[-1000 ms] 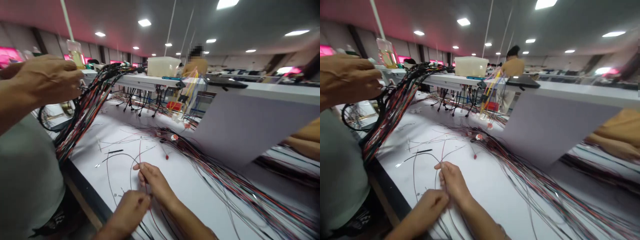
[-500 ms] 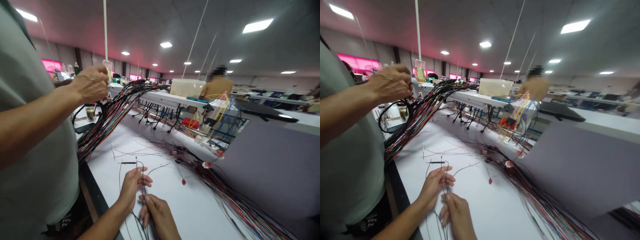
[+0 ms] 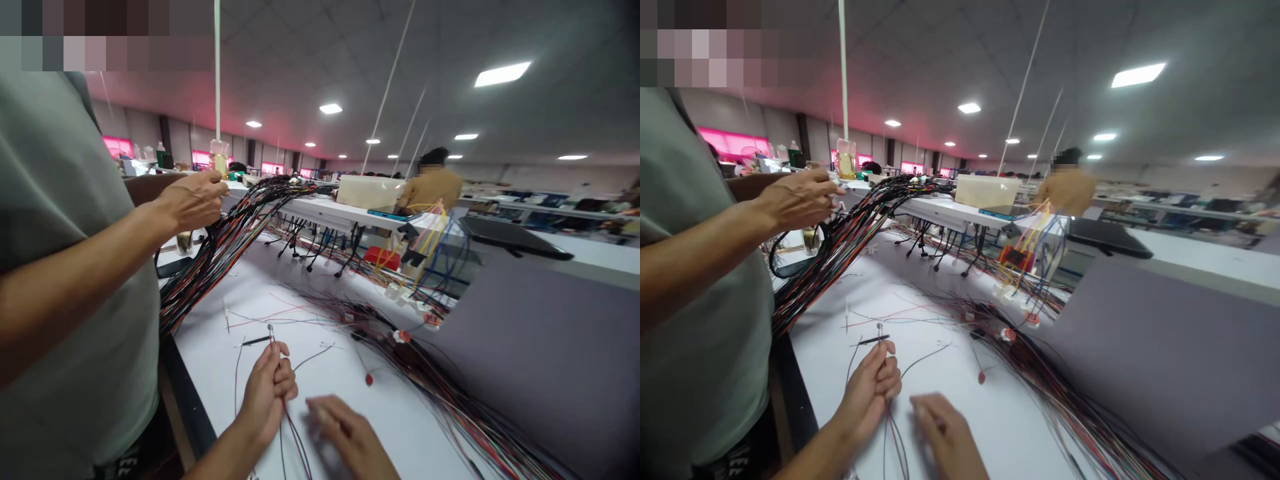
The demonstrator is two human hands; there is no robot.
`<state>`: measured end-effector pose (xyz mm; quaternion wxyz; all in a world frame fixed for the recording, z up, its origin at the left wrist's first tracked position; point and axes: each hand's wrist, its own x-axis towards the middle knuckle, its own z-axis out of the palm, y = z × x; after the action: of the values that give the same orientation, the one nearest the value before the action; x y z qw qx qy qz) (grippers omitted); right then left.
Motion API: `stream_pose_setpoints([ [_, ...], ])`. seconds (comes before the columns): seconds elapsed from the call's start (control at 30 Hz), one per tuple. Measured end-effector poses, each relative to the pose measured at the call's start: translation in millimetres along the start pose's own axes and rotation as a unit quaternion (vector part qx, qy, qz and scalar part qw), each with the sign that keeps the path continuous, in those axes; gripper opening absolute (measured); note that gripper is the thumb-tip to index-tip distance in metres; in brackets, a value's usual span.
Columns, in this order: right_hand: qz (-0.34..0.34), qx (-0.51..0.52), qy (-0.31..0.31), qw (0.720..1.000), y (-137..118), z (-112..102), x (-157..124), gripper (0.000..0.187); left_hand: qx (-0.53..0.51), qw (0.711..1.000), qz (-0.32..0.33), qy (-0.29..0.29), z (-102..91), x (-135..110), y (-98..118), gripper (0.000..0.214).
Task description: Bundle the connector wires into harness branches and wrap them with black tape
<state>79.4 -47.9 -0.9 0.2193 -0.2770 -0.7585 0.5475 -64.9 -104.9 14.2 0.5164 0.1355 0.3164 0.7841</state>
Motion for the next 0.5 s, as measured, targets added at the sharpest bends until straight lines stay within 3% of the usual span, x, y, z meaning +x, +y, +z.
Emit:
stream_pose_setpoints([
  [0.1, -0.022, 0.037, 0.103, 0.994, -31, -7, 24, 0.043, 0.036, 0.998, -0.039, -0.028, 8.4, -5, -2, 0.04],
  [0.23, 0.009, 0.157, 0.017, 0.987, -52, 1, 54, 0.036, 0.082, 0.994, -0.054, -0.037, 19.5, -7, -5, 0.045],
  [0.3, 0.026, 0.215, 0.002, 0.976, -49, 8, 64, 0.039, 0.105, 0.992, -0.055, -0.035, 17.9, -5, -11, 0.045],
  [0.43, 0.027, 0.349, 0.135, 0.927, -24, 12, 78, 0.048, 0.174, 0.977, -0.101, -0.068, -8.7, 0, -42, 0.05],
  [0.5, 0.04, 0.389, 0.185, 0.902, -7, 9, 83, 0.05, 0.261, 0.951, -0.135, -0.098, -26.1, -2, -56, 0.051],
])
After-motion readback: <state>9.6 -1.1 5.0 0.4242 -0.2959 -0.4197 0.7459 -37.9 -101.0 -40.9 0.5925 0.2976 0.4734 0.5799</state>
